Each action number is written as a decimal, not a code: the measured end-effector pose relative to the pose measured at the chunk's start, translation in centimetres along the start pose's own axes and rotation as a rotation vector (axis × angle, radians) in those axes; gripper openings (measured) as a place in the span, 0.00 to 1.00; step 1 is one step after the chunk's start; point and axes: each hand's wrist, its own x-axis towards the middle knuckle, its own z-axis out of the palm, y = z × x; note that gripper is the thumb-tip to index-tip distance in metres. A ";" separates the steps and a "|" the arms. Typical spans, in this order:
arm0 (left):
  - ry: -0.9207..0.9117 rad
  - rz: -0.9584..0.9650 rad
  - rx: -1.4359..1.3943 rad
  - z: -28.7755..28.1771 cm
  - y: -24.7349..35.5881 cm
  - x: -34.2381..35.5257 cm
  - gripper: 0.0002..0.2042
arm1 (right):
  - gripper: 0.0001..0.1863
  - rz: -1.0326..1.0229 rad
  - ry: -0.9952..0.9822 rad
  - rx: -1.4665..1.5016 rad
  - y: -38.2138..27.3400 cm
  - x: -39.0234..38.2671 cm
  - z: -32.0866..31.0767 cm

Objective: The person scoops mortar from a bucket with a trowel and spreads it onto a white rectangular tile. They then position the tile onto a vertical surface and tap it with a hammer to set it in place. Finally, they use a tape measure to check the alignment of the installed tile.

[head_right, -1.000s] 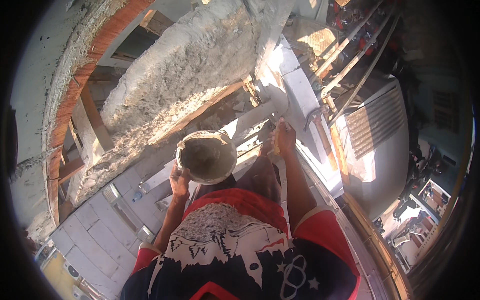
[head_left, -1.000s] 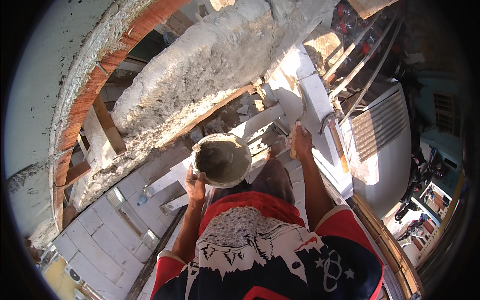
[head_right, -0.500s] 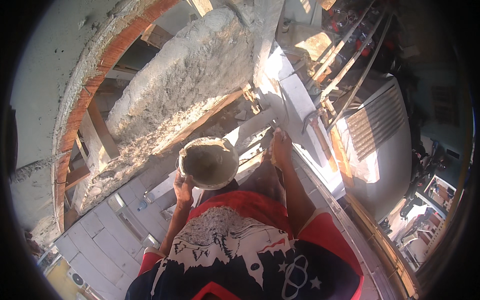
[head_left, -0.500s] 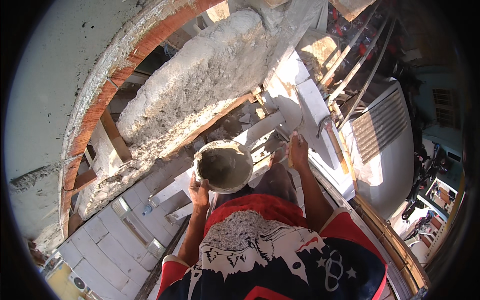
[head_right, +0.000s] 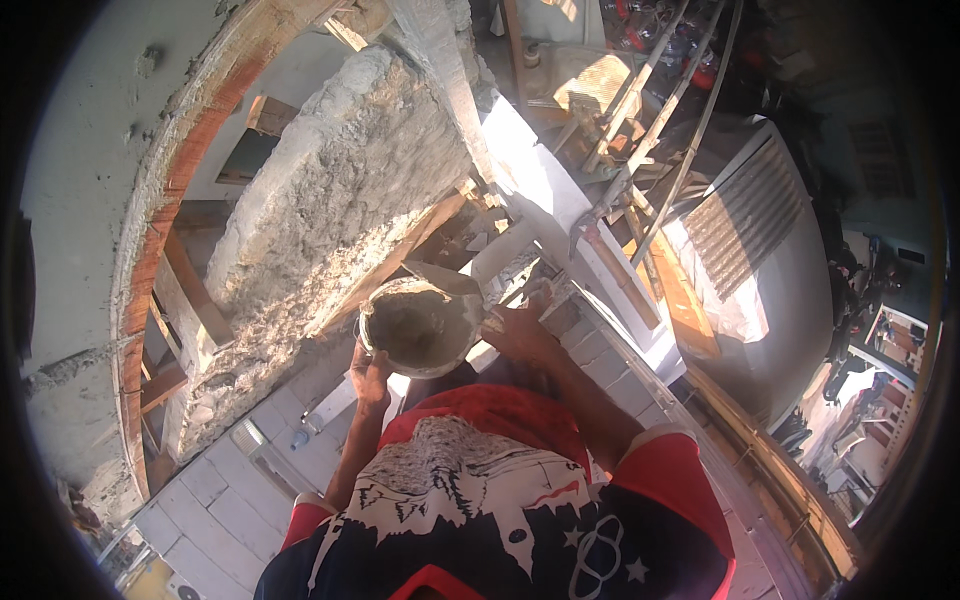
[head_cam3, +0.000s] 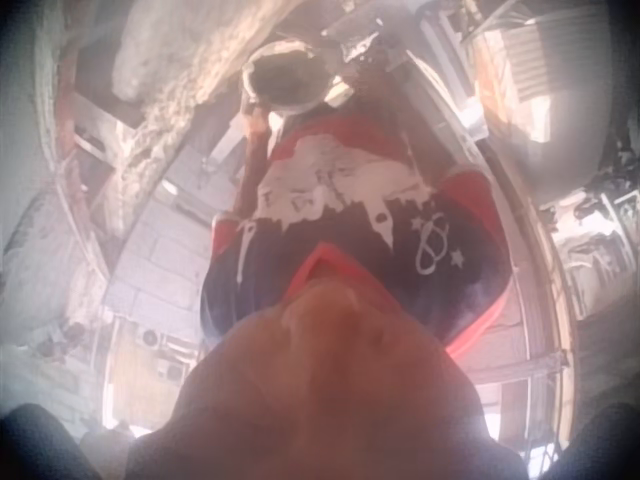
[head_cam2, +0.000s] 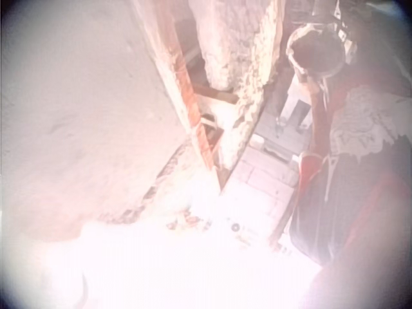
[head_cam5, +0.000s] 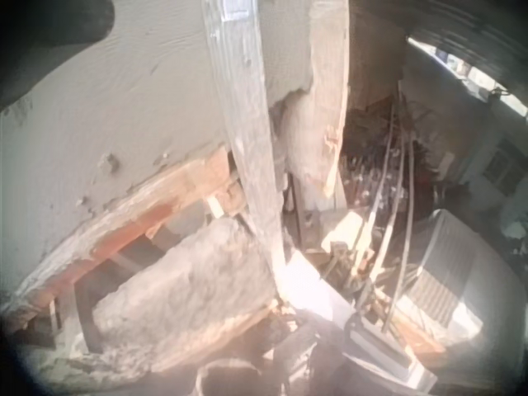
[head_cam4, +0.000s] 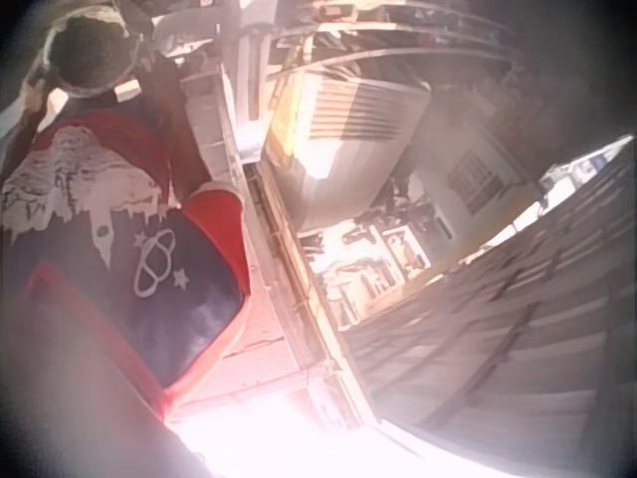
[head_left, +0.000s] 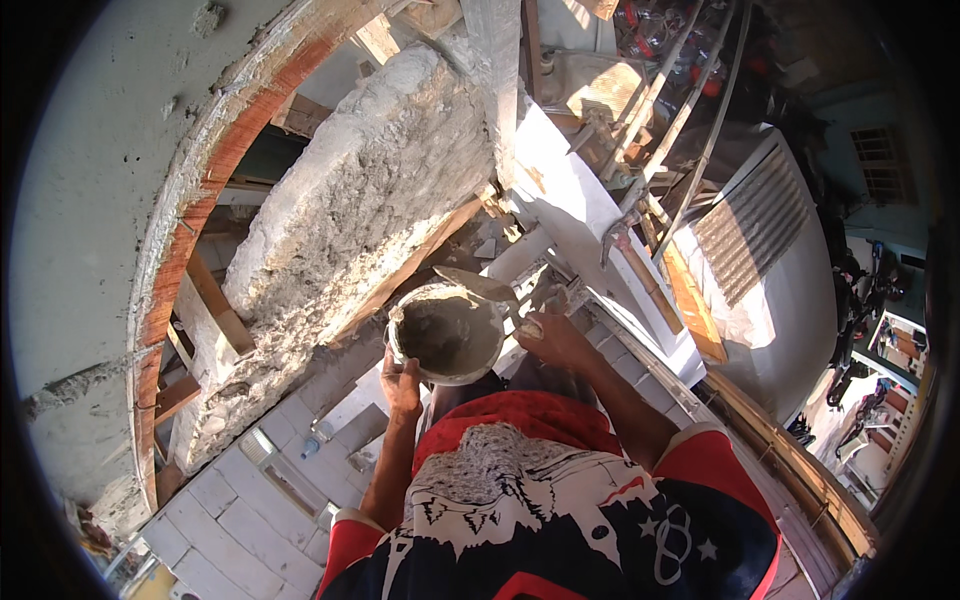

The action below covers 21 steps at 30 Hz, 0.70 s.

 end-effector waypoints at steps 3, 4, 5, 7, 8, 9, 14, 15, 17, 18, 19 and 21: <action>-0.076 0.050 -0.018 1.5 0.2 0.1 0.27 | 0.27 -0.036 -0.233 -0.015 -2.4 0.3 -0.5; -0.089 0.074 -0.005 2.1 0.5 -0.3 0.27 | 0.26 -0.036 -0.282 -0.001 -5.6 0.4 -3.1; -0.110 0.096 0.009 2.8 0.9 -0.6 0.27 | 0.26 -0.030 -0.325 0.015 -7.3 0.2 -4.6; -0.108 0.072 -0.049 4.6 1.4 -0.4 0.27 | 0.25 -0.044 -0.245 -0.025 -4.2 1.2 -1.4; -0.090 0.057 -0.074 5.0 1.5 -0.5 0.27 | 0.24 -0.058 -0.220 -0.041 -3.0 1.7 0.1; -0.083 0.055 -0.102 5.1 1.5 -0.6 0.28 | 0.25 -0.085 -0.197 -0.066 -2.3 1.6 0.1; -0.156 0.043 -0.169 5.6 1.8 -0.1 0.29 | 0.26 0.069 0.039 0.156 3.6 0.9 2.6; -0.186 0.011 -0.141 5.5 1.6 0.5 0.29 | 0.26 0.205 0.118 0.234 6.8 1.0 5.6; -0.235 -0.035 -0.091 5.0 1.3 2.0 0.29 | 0.27 0.413 0.196 0.395 11.6 1.8 10.4; -0.247 -0.061 -0.079 5.1 1.4 2.5 0.30 | 0.28 0.492 0.206 0.474 12.6 2.0 11.1; -0.264 -0.078 -0.045 4.6 1.5 3.0 0.30 | 0.29 0.524 0.128 0.566 11.9 1.8 10.6; -0.326 -0.031 0.121 1.4 -1.9 6.3 0.30 | 0.31 0.590 -0.029 0.754 9.8 0.6 9.4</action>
